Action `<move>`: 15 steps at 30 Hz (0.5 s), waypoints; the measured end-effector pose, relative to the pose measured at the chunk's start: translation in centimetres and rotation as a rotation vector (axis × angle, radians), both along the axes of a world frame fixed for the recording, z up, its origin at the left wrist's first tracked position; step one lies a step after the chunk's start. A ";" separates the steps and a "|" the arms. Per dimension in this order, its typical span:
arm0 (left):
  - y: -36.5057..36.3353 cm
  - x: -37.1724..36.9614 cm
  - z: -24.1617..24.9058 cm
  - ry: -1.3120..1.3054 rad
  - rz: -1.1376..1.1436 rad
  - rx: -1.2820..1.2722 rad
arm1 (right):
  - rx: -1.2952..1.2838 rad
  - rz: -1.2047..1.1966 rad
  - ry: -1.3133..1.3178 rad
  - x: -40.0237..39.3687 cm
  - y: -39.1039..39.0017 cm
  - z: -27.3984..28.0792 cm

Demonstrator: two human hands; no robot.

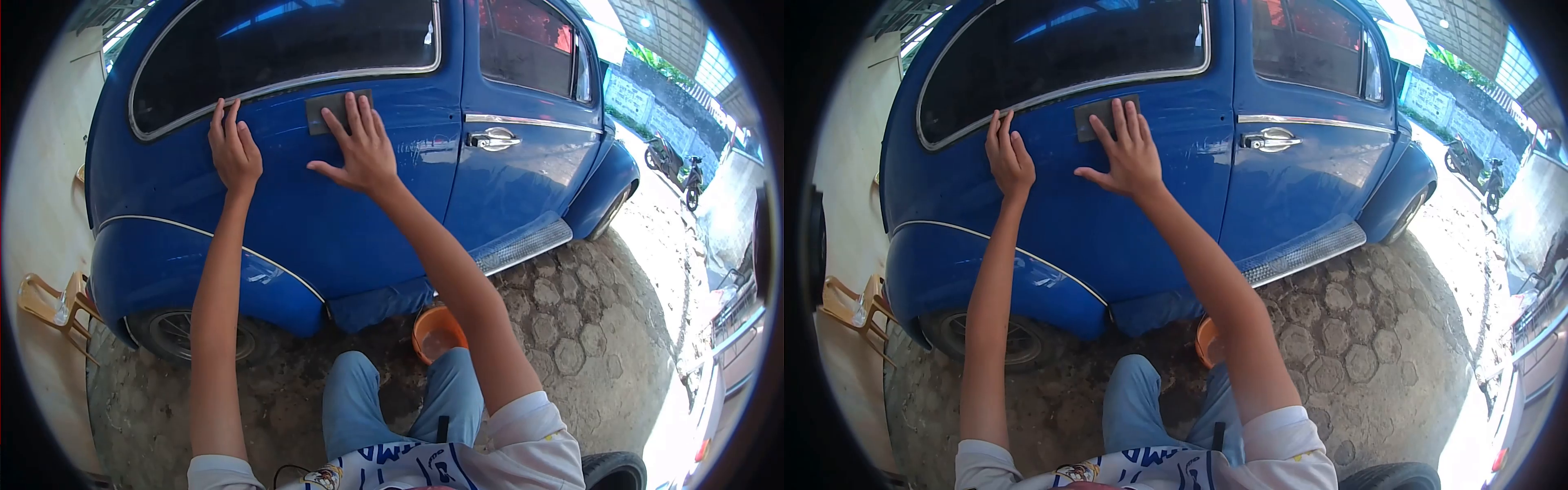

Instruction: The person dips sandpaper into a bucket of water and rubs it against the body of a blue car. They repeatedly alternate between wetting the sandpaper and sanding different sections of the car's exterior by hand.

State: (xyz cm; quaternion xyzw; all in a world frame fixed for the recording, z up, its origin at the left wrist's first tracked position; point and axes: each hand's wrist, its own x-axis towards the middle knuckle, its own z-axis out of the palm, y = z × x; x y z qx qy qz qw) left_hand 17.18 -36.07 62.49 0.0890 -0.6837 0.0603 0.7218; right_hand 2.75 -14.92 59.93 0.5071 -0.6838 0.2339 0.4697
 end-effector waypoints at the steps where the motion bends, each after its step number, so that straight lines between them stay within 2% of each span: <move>1: -0.1 0.0 0.0 -0.038 0.023 0.013 | 0.000 -0.106 0.031 -0.9 1.1 0.0; 6: -0.1 0.4 0.1 -0.093 0.018 0.028 | -0.075 -0.189 -0.104 -5.8 8.7 1.3; 8: 0.0 0.1 0.0 -0.093 0.115 -0.012 | -0.175 -0.300 -0.099 -7.1 9.8 0.8; 9: 0.1 0.0 0.0 -0.081 0.105 -0.009 | -0.173 -0.300 -0.093 -7.3 9.0 0.4; 11: -0.1 0.0 0.0 -0.071 0.112 -0.011 | -0.393 -0.071 -0.265 -7.1 6.2 -0.3; 13: 0.2 -0.2 0.1 -0.065 0.106 -0.019 | -0.460 -0.021 -0.293 -3.9 2.5 -0.5; 15: 0.4 0.1 0.1 -0.070 0.127 -0.023 | -0.385 0.026 -0.212 0.3 -1.4 -0.2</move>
